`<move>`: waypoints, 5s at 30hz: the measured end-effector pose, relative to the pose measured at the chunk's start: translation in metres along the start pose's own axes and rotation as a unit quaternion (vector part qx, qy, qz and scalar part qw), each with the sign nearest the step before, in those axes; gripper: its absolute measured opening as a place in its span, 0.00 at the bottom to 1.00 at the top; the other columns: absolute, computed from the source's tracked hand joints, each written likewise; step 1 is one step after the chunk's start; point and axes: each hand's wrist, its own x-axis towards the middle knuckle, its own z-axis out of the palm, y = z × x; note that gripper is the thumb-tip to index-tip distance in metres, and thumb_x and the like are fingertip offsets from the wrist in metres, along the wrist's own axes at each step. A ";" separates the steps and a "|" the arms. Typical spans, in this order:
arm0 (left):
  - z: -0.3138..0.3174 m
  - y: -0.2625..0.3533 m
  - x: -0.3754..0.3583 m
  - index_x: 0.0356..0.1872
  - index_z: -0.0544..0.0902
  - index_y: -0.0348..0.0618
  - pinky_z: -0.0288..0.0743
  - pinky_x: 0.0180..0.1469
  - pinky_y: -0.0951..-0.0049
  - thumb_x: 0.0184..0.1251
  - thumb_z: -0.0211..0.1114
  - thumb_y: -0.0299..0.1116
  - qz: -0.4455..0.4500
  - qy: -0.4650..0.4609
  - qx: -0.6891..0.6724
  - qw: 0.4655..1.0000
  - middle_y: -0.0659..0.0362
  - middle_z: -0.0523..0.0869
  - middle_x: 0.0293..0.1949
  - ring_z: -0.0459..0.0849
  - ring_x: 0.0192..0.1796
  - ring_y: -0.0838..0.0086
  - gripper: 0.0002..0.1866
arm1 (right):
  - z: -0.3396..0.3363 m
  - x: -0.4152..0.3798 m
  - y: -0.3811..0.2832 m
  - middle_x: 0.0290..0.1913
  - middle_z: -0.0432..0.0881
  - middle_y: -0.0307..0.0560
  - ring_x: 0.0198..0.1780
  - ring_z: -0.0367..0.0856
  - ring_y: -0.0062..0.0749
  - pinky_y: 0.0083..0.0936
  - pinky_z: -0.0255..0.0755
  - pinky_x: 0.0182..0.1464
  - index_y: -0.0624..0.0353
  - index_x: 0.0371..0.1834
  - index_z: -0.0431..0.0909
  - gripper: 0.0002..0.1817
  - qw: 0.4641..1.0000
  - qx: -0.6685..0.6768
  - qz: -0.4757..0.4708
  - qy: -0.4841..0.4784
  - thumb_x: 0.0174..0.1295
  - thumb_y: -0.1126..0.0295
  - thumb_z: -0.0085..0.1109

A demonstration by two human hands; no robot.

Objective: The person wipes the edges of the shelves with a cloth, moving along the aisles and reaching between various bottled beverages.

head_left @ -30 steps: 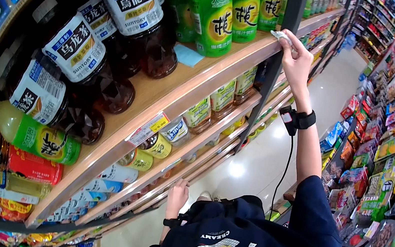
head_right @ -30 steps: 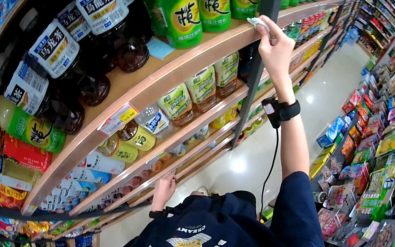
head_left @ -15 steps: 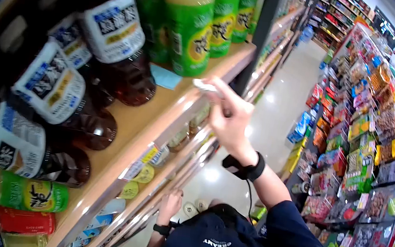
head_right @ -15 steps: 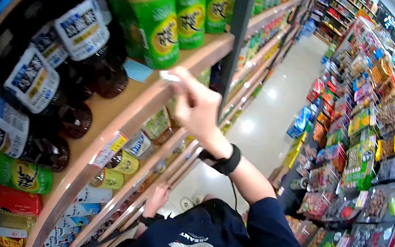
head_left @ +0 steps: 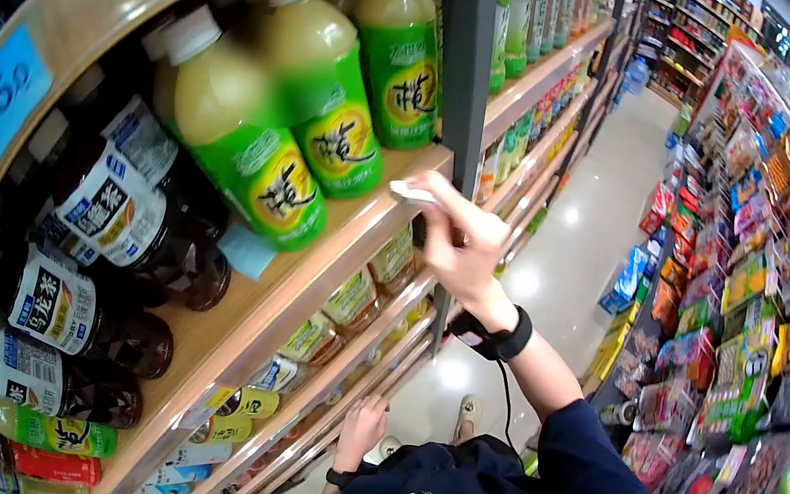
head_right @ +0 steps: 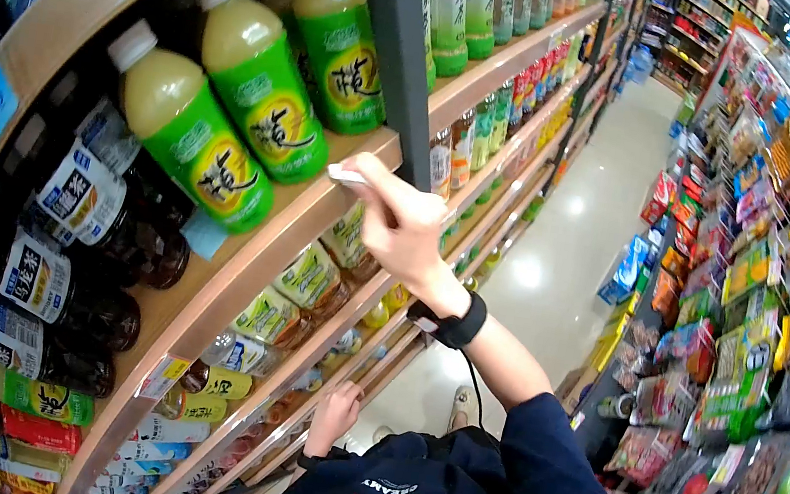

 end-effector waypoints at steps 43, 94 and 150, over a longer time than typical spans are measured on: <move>0.070 0.144 0.411 0.33 0.77 0.39 0.72 0.46 0.61 0.54 0.58 0.24 0.223 -0.026 -0.035 0.974 0.52 0.79 0.32 0.79 0.41 0.58 0.06 | -0.169 0.189 0.340 0.30 0.85 0.51 0.20 0.78 0.24 0.20 0.71 0.26 0.61 0.46 0.82 0.12 0.990 -0.105 0.082 0.039 0.60 0.74 0.59; 0.237 0.298 0.808 0.29 0.74 0.43 0.71 0.43 0.64 0.56 0.54 0.26 0.224 0.009 0.000 0.974 0.55 0.76 0.31 0.78 0.40 0.62 0.01 | -0.373 0.380 0.690 0.31 0.84 0.53 0.23 0.82 0.26 0.19 0.72 0.28 0.63 0.46 0.80 0.11 0.982 -0.185 0.029 0.028 0.62 0.74 0.58; 0.373 0.511 1.304 0.31 0.75 0.37 0.72 0.46 0.59 0.53 0.56 0.23 0.252 -0.064 -0.057 0.964 0.51 0.77 0.32 0.79 0.40 0.56 0.05 | -0.614 0.620 1.095 0.20 0.79 0.54 0.14 0.74 0.29 0.22 0.66 0.20 0.62 0.43 0.83 0.11 0.974 -0.159 0.139 -0.084 0.59 0.71 0.60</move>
